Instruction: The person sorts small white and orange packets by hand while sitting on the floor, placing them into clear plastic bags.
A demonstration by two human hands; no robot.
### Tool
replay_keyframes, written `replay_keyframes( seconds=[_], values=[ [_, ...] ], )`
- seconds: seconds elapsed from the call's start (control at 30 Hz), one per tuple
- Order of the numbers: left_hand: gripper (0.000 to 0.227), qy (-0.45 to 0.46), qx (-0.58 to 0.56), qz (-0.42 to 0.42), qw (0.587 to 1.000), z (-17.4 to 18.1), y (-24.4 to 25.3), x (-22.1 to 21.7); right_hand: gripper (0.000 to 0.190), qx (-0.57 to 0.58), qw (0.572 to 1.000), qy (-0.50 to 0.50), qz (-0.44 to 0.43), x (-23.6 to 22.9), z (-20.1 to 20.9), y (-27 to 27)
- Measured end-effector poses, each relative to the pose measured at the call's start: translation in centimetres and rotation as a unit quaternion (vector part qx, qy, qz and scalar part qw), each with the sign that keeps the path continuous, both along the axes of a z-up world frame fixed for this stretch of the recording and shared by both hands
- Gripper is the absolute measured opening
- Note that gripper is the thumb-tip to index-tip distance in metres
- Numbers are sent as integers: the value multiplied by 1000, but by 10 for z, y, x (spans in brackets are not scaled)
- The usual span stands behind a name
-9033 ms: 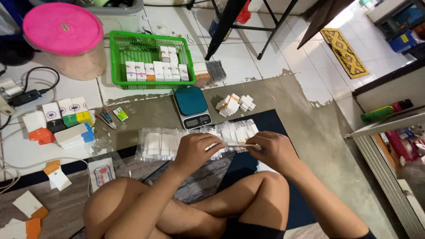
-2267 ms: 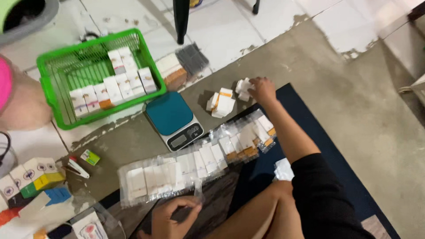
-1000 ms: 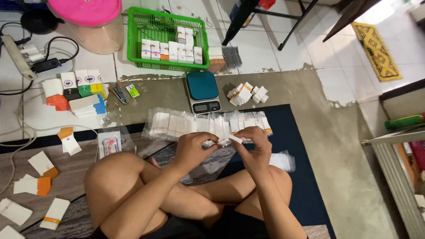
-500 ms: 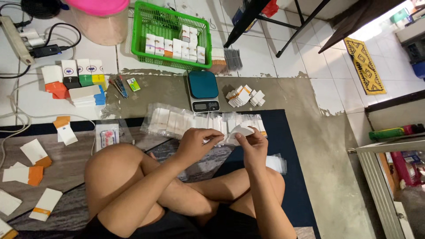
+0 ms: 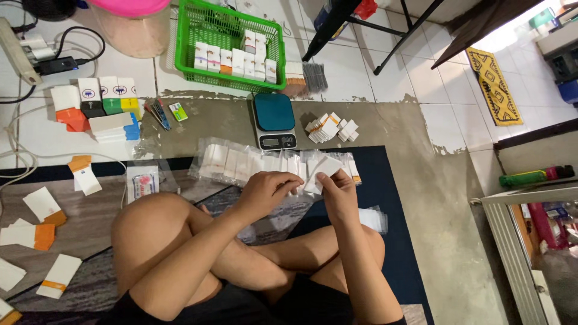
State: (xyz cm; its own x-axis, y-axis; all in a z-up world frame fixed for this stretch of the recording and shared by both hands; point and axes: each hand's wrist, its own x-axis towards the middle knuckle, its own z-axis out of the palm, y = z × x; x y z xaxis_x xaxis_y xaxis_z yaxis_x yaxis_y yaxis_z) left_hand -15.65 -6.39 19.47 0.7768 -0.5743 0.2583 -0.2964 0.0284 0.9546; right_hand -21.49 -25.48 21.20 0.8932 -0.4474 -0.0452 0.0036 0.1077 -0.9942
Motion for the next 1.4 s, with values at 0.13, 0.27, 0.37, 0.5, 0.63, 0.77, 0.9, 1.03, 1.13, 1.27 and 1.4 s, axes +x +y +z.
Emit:
replay_keyframes(
  seconds=[0.13,0.27,0.37,0.5,0.63,0.77,0.9,1.03,1.13,1.27,1.4],
  values=[
    [17,49,-32,0,998,-5,-2,0,17,26,1000,6,10,-2,-104,-75],
    [19,122,-73,7,990,-13,-6,-2,22,57,998,-4,16,-1,-93,-63],
    [20,139,-91,14,986,-16,-8,0,22,64,998,-3,11,1,-97,-60],
    [15,72,-41,58,995,-8,-4,-1,3,96,995,3,-37,-2,-48,-10],
    [13,21,-5,71,997,-3,-5,-7,4,120,991,-3,-57,2,-63,-8],
    [11,23,-6,92,996,-6,-7,-7,11,166,982,-16,-84,4,-55,12],
    [9,112,-53,81,989,-4,-7,-9,9,121,988,-26,-94,1,-60,13],
    [20,127,-51,80,987,-18,-12,-8,6,91,992,-25,-90,-1,-42,29],
    [10,184,-78,66,978,-28,-17,-5,10,56,994,-37,-88,-1,-29,28],
    [14,226,-73,40,971,-23,-15,-5,28,-154,982,-87,-68,-4,-15,-2],
    [17,228,-61,26,971,-19,-15,-6,14,-209,973,-67,-72,-7,-8,-17]
  ],
)
